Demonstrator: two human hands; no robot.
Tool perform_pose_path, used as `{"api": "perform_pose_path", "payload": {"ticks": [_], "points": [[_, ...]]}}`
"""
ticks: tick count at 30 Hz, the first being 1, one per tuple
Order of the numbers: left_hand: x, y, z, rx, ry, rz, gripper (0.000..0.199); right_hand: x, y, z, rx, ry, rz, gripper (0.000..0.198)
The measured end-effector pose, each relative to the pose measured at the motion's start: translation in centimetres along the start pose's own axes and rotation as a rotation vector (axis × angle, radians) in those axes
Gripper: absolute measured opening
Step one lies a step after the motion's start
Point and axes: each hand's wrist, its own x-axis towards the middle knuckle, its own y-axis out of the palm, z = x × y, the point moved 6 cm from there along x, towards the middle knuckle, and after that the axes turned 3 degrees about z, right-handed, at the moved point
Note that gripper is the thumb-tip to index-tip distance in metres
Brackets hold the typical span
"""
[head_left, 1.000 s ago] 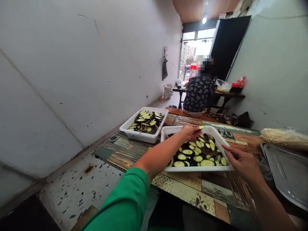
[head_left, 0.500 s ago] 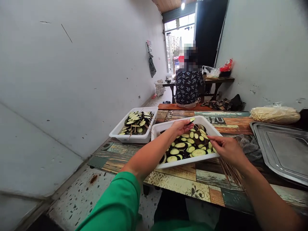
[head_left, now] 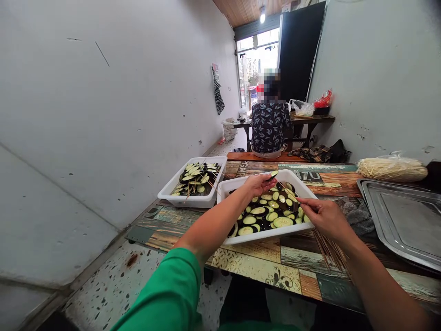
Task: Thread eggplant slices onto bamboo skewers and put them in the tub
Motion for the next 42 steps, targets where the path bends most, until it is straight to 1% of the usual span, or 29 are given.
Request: {"api": "perform_pose_path", "payload": {"ticks": [4,9,15,20,28,36,38,39,40,42], "points": [[0.0,0.0,0.0,0.000,-0.015,-0.006,0.008,0.0,-0.1,0.0,0.036,0.012,0.000,0.039],[-0.2,0.2,-0.1,-0.016,-0.007,-0.002,0.008,0.0,0.0,0.0,0.036,-0.007,-0.006,0.039],[0.1,0.1,0.0,-0.003,0.005,0.026,0.009,0.0,0.0,-0.1,0.028,-0.021,-0.023,0.040],[0.2,0.3,0.0,0.013,0.032,0.061,0.006,0.0,-0.2,0.2,0.014,-0.021,-0.018,0.040],[-0.5,1.0,0.2,0.050,0.030,0.071,0.007,0.0,0.0,-0.1,0.064,-0.003,0.002,0.041],[-0.9,1.5,0.6,0.087,0.014,0.088,0.006,0.1,0.1,-0.4,0.082,0.000,-0.021,0.040],[-1.4,2.1,1.2,0.109,0.012,0.121,0.004,0.2,0.1,-0.5,0.060,0.008,-0.036,0.041],[-1.7,2.6,1.7,0.133,-0.004,0.157,0.002,0.2,0.1,-0.4,0.052,0.013,-0.049,0.041],[-2.1,3.3,2.4,0.167,-0.030,0.206,0.000,0.2,0.1,-0.4,0.047,0.022,-0.064,0.040],[-3.0,4.7,3.7,0.247,-0.083,0.321,0.005,0.3,0.0,-0.5,0.075,0.051,-0.099,0.035]]}}
